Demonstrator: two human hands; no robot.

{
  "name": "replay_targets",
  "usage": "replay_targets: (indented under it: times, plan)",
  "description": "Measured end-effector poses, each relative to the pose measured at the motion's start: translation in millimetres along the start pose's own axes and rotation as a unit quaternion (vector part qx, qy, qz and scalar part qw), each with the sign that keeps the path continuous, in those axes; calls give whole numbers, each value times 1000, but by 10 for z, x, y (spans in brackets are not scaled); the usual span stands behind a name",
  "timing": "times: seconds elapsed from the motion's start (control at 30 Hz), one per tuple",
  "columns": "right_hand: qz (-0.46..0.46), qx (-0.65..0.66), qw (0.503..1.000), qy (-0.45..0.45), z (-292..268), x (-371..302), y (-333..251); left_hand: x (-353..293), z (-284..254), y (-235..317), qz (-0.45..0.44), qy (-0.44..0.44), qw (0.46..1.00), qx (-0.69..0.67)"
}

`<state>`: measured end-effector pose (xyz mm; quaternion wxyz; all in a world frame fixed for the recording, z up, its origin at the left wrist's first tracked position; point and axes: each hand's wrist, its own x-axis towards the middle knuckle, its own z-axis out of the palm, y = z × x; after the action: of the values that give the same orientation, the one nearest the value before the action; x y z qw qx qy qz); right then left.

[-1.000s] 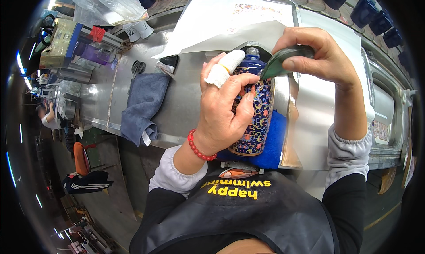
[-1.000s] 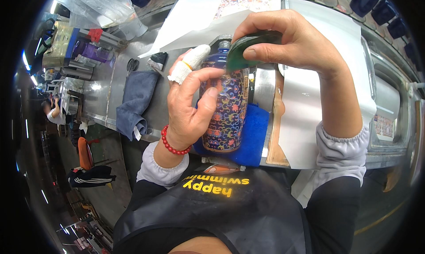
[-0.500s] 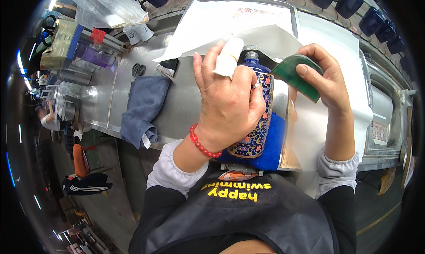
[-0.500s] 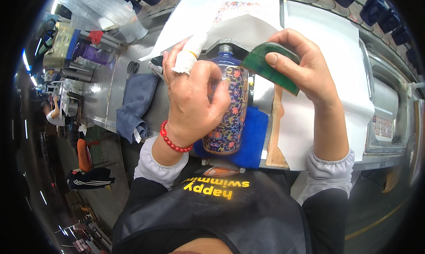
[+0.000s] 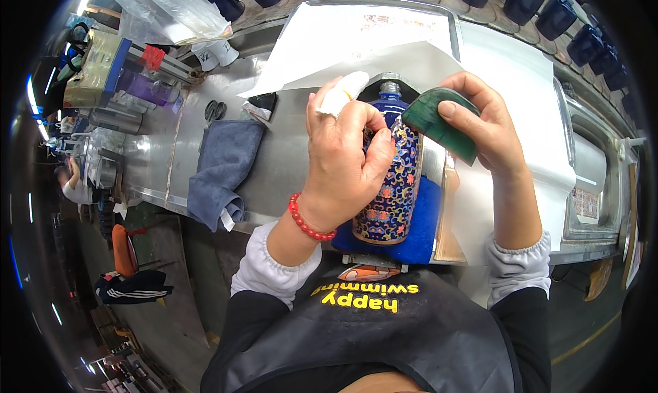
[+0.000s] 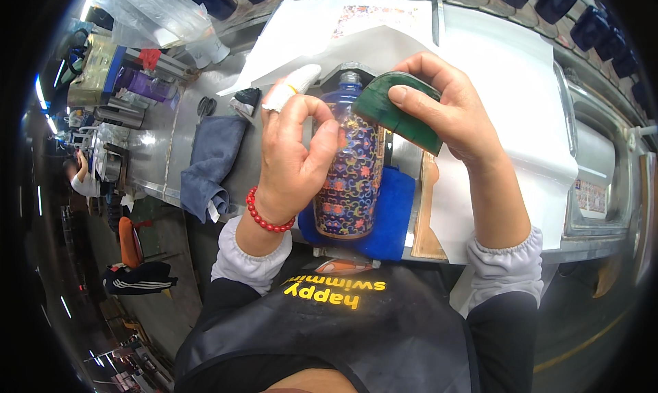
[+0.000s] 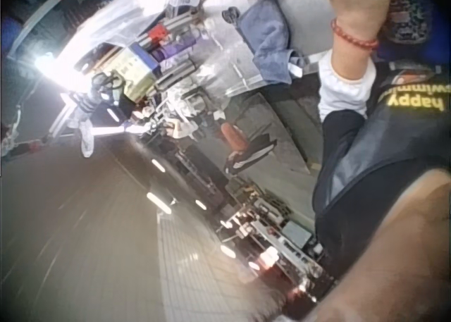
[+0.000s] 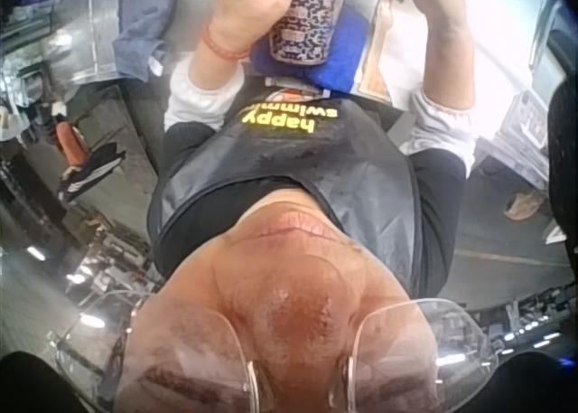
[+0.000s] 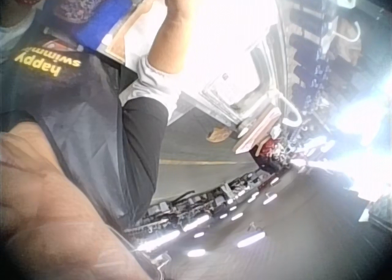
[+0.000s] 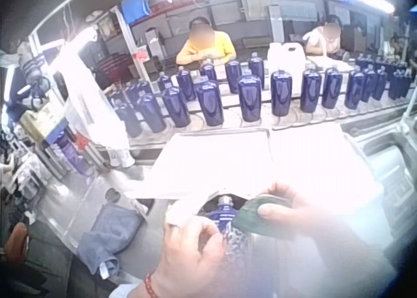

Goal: The person scrubs a blue bottle with a green sponge, then applies a decorative label to its surface. They smooth the label and wipe the bottle before placing it on a tray with other finished bottles.

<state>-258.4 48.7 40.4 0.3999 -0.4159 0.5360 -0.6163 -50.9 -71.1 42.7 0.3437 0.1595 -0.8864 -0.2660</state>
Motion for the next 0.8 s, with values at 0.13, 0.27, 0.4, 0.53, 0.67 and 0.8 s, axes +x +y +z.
replay_targets:
  times: [0.13, 0.27, 0.4, 0.53, 0.67, 0.8]
  plan:
    - [1, 2, 1000, -3, 20, 11, -11, -26, -7, -35, -5, 10, 1000, -18]
    - [-1, 0, 1000, -2, 37, 28, -25, -52, 4, -59, -7, 27, 999, -27]
    - [-7, -23, 1000, 3, 64, 56, -30, -58, 4, -59, -16, 36, 997, -63]
    - [-30, -49, 998, 11, 80, 68, -20, -47, 83, 16, -29, 39, 998, -28]
    - [-32, -31, 997, 60, 67, 20, -10, 1, 157, 30, -65, 38, 997, -19]
    - [-59, -44, 992, 104, 82, -106, -9, -18, 169, -8, -151, 29, 978, -142]
